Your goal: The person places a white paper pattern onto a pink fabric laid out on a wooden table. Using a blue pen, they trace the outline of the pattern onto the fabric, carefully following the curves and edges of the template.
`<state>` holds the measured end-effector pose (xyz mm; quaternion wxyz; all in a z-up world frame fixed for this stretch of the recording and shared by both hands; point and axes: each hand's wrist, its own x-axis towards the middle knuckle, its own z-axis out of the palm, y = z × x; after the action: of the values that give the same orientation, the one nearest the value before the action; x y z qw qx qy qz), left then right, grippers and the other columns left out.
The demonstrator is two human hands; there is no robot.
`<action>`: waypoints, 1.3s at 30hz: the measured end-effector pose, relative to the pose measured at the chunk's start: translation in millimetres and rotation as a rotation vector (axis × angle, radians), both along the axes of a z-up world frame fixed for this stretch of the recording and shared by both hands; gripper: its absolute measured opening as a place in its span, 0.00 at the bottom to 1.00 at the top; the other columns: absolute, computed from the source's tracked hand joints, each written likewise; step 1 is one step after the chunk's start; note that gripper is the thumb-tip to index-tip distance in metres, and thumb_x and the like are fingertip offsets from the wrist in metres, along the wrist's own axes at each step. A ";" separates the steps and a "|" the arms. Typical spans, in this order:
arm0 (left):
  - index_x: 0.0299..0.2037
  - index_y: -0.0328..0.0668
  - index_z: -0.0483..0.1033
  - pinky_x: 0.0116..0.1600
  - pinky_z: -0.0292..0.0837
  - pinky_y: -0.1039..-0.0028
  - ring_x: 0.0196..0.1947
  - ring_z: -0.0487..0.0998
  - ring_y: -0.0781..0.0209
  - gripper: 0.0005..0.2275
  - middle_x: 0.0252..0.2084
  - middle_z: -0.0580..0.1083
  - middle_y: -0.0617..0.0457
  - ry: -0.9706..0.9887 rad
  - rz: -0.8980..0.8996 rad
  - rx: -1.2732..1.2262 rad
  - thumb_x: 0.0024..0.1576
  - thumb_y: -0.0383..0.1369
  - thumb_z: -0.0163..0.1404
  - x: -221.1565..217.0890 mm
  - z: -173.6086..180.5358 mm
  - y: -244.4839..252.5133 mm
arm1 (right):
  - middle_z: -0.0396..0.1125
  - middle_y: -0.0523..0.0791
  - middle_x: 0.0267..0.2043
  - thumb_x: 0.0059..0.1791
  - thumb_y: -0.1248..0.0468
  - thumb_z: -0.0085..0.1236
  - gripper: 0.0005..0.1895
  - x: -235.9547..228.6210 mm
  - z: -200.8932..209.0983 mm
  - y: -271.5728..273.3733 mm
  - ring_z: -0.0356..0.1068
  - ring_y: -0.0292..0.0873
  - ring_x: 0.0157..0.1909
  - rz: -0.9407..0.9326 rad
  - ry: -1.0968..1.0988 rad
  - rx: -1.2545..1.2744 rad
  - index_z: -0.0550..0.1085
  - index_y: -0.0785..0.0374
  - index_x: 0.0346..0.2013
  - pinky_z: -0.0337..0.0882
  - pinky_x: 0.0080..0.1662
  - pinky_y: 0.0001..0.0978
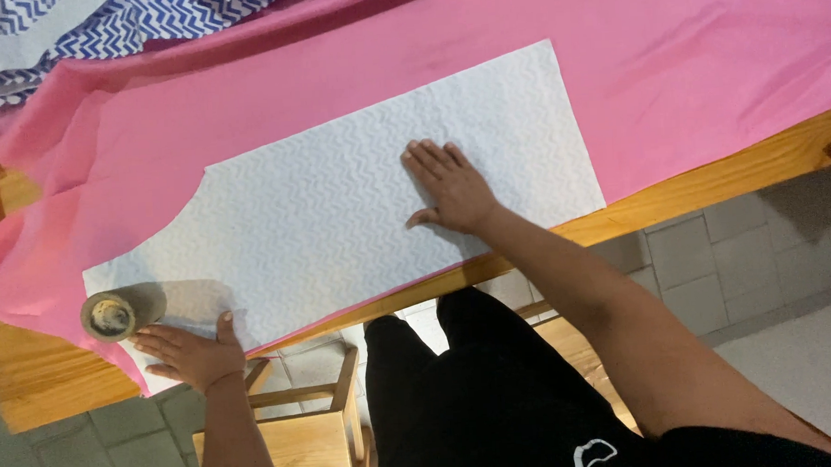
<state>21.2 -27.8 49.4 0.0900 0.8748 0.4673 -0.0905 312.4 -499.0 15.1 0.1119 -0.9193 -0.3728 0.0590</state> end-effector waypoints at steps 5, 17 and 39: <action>0.92 0.25 0.27 0.95 0.31 0.33 0.97 0.28 0.36 0.65 0.96 0.29 0.31 0.019 -0.016 0.057 0.66 0.81 0.34 -10.4 -22.7 6.4 | 0.50 0.54 0.96 0.58 0.15 0.40 0.66 31.1 -0.5 -114.8 0.49 0.62 0.95 0.016 -0.074 0.072 0.53 0.61 0.95 0.49 0.88 0.66; 0.92 0.25 0.44 0.93 0.35 0.37 0.94 0.38 0.32 0.42 0.95 0.43 0.30 -0.060 -0.470 0.023 0.74 0.44 0.48 20.8 -14.5 -79.1 | 0.45 0.56 0.98 0.62 0.19 0.30 0.62 59.5 15.0 -196.5 0.45 0.66 0.96 0.105 -0.016 0.061 0.49 0.62 0.96 0.43 0.89 0.67; 0.94 0.53 0.49 0.92 0.42 0.35 0.95 0.48 0.42 0.64 0.96 0.51 0.47 -0.159 -1.091 -0.110 0.52 0.84 0.47 111.6 -33.5 -211.9 | 0.50 0.47 0.98 0.59 0.17 0.33 0.60 61.5 22.8 -187.0 0.49 0.56 0.95 0.033 -0.043 -0.110 0.54 0.47 0.97 0.49 0.90 0.61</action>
<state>132.9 -239.7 15.9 0.1106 0.9882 -0.0675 -0.0822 374.0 -686.0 37.9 0.0521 -0.9188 -0.3864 0.0613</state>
